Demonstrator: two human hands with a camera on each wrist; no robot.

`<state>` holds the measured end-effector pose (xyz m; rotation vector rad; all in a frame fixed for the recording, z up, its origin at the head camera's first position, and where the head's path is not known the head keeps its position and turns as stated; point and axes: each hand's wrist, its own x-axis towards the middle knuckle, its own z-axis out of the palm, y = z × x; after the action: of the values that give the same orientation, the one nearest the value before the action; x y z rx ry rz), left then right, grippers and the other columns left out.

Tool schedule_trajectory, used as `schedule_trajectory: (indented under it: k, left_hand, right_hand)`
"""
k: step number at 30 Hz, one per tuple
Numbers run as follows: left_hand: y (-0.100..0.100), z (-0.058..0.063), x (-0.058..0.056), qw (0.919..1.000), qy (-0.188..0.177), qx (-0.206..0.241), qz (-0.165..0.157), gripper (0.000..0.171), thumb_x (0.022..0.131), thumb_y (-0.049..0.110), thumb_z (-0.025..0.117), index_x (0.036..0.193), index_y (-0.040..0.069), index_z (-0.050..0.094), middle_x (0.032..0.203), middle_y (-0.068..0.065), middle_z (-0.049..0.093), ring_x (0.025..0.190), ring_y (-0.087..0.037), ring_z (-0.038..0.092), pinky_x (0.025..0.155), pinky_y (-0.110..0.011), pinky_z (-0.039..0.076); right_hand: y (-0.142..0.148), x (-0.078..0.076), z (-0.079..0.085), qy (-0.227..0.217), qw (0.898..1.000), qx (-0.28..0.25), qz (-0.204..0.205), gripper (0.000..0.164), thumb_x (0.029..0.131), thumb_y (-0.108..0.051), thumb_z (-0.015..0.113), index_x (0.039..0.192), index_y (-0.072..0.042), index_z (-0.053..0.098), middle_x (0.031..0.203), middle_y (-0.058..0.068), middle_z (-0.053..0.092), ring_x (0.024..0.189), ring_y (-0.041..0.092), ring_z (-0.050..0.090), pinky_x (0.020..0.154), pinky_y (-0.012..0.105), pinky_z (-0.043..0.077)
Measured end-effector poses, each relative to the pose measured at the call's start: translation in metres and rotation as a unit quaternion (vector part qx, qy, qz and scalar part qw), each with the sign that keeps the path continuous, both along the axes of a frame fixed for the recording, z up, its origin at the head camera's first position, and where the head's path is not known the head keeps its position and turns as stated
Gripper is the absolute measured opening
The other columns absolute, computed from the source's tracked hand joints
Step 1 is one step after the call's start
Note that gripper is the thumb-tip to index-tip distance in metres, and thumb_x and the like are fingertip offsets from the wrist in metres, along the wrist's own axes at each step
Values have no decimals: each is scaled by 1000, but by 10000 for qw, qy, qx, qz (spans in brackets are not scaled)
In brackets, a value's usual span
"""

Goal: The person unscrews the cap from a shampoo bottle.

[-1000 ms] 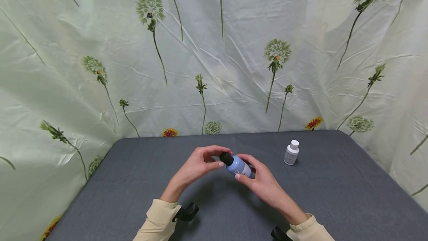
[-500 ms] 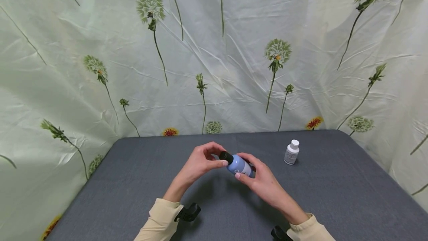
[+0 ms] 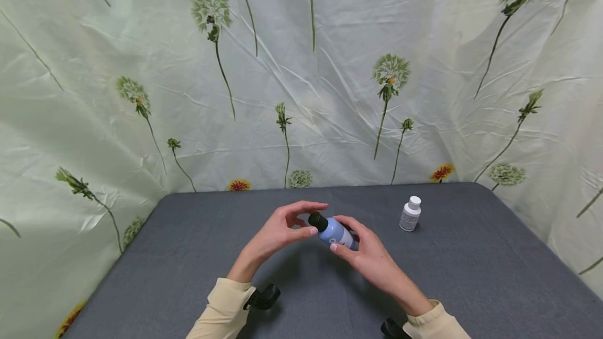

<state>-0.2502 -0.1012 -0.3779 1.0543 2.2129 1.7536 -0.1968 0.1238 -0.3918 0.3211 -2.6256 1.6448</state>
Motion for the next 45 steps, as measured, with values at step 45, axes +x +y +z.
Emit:
schedule_trajectory:
  k: [45]
  left_hand:
    - [9, 15, 15, 9998, -61, -52, 156, 44, 89, 0, 69, 131, 10, 60, 130, -8, 60, 114, -25, 57, 89, -42, 48]
  right_hand:
    - [2, -1, -2, -45, 10000, 17, -56, 51, 86, -13, 77, 133, -19, 57, 124, 5, 59, 107, 24, 55, 90, 46, 45]
